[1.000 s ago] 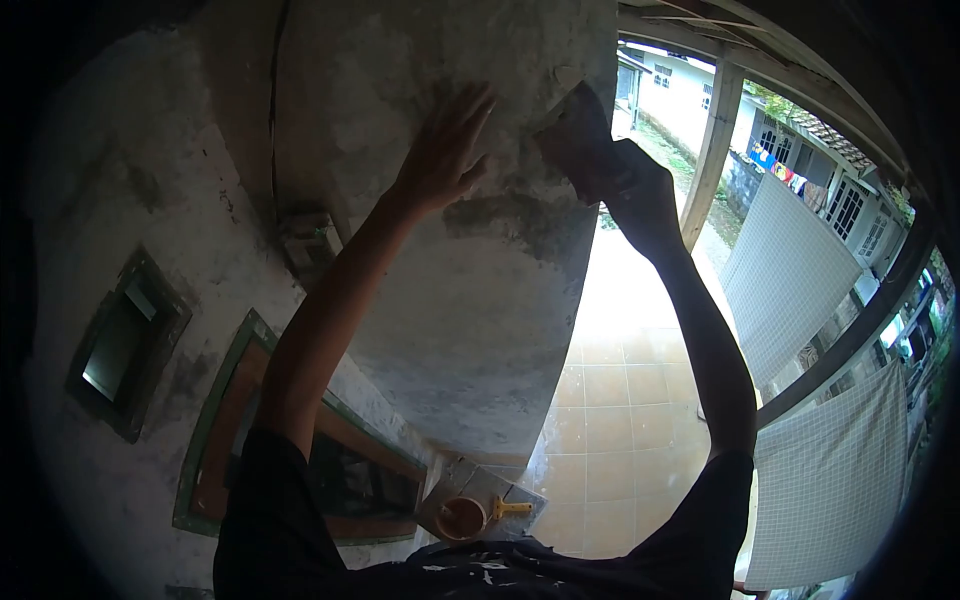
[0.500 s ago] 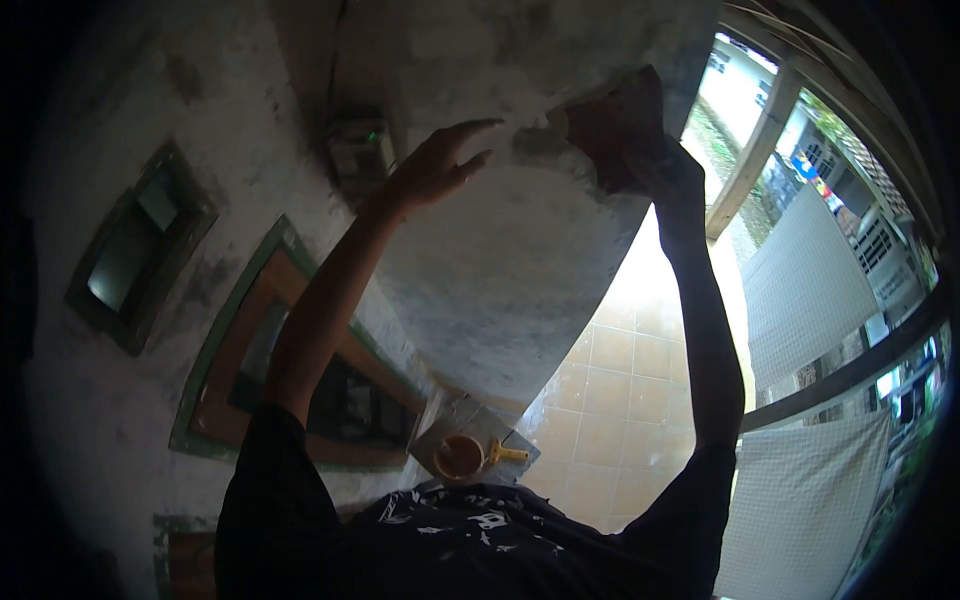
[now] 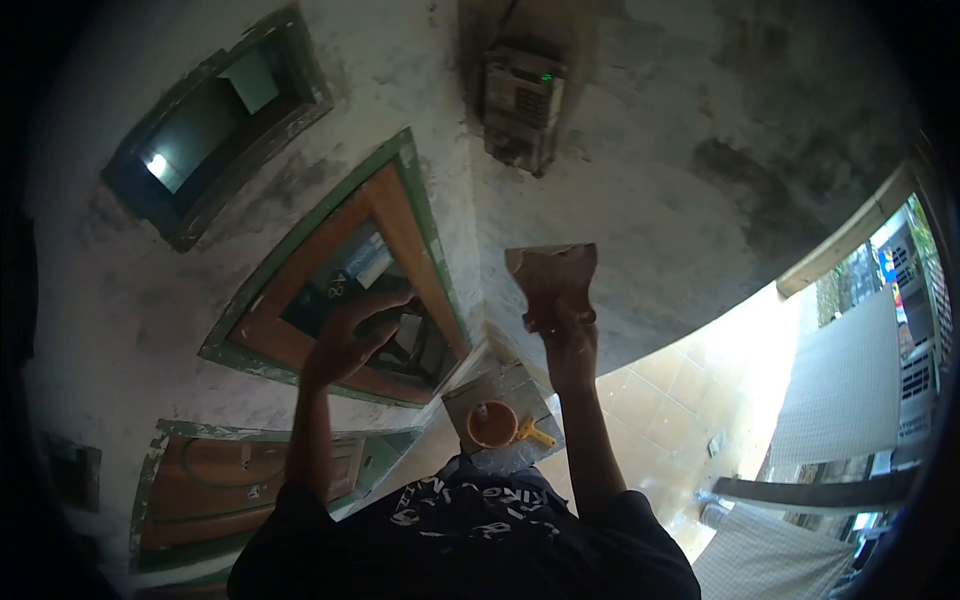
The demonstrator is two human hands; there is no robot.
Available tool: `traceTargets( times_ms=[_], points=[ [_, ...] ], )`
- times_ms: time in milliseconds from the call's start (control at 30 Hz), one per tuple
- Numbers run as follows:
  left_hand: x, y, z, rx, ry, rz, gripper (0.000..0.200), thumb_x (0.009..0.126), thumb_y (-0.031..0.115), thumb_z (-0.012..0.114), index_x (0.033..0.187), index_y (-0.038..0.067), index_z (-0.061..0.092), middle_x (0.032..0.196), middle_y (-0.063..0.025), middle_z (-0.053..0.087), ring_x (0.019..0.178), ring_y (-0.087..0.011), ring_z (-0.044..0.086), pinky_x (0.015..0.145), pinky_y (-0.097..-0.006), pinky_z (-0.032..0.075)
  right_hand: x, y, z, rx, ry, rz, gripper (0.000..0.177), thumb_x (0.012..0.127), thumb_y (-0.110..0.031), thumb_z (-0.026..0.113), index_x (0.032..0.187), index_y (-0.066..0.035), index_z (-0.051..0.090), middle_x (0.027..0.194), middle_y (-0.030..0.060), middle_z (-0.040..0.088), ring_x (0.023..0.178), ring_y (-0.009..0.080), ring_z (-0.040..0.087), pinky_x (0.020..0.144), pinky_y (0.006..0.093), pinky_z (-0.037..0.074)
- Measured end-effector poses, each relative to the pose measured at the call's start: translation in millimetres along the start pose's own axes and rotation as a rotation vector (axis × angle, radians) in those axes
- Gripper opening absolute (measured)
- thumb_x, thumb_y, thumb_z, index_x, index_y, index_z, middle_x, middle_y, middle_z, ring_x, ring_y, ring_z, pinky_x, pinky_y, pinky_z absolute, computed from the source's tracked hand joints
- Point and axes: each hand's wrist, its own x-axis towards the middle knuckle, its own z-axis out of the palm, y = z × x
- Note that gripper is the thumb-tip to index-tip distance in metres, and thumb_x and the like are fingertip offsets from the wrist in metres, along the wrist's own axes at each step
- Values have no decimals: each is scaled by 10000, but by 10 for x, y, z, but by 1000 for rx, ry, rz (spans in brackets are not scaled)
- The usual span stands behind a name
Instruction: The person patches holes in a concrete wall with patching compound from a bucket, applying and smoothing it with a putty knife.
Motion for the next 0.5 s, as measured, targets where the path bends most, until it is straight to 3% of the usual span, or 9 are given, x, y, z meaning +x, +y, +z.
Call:
traceTargets(
  times_ms=[100, 167, 233, 267, 333, 367, 433, 500],
  points=[
    [-254, 186, -490, 252, 110, -6, 320, 880, 167, 640, 1176, 48, 632, 1246, -131, 624, 1231, -263, 544, 1041, -397, 411, 32, 354, 118, 62, 0, 170, 228, 945, -108, 558, 1154, -19, 556, 996, 110, 647, 877, 217, 648, 767, 361, 536],
    [-391, 359, -763, 419, 162, -6, 291, 869, 148, 638, 1146, 56, 643, 1241, -133, 624, 1247, -269, 529, 1054, -421, 392, 114, 534, 235, 20, -75, 215, 223, 944, -109, 560, 1146, -15, 560, 997, 107, 647, 887, 218, 651, 768, 359, 541],
    [-403, 492, -1042, 956, 393, 199, 259, 851, 125, 634, 1107, 91, 655, 1254, -92, 622, 1290, -268, 489, 1104, -472, 309, 169, 493, 685, 5, -178, 212, 190, 932, -96, 583, 1099, -7, 595, 990, 96, 657, 902, 220, 663, 770, 367, 554],
    [-423, 497, -1200, 964, 390, 191, 259, 851, 125, 634, 1107, 91, 655, 1254, -92, 622, 1290, -268, 489, 1104, -472, 309, 244, 600, 812, 13, -182, 219, 190, 932, -96, 583, 1099, -7, 595, 990, 96, 657, 902, 220, 663, 770, 367, 554],
    [-418, 478, -1501, 1299, 452, 328, 242, 845, 127, 632, 1085, 127, 664, 1311, -40, 593, 1325, -258, 456, 1132, -488, 248, 409, 782, 1044, -258, -237, 25, 199, 940, -69, 570, 1072, 70, 621, 953, 99, 681, 863, 163, 655, 812, 282, 507],
    [-384, 481, -1587, 1301, 452, 321, 242, 845, 127, 632, 1085, 127, 664, 1311, -40, 593, 1325, -258, 456, 1132, -488, 248, 455, 840, 1192, -256, -241, 31, 199, 940, -69, 570, 1072, 70, 621, 953, 99, 681, 863, 163, 655, 812, 282, 507],
    [-332, 465, -1753, 1471, 598, 279, 312, 880, 193, 583, 1184, 152, 637, 1386, 8, 538, 1358, -220, 417, 1141, -462, 232, 526, 902, 1572, -467, -254, -254, 203, 938, -45, 558, 1089, 81, 609, 968, 90, 670, 880, 123, 621, 797, 251, 482],
    [-321, 420, -1792, 1593, 622, 185, 372, 906, 231, 544, 1264, 139, 583, 1422, -2, 500, 1362, -222, 405, 1140, -469, 229, 597, 1070, 1801, -467, -255, -271, 201, 930, -29, 561, 1097, 71, 609, 973, 92, 665, 897, 127, 619, 801, 254, 483]
  ],
)
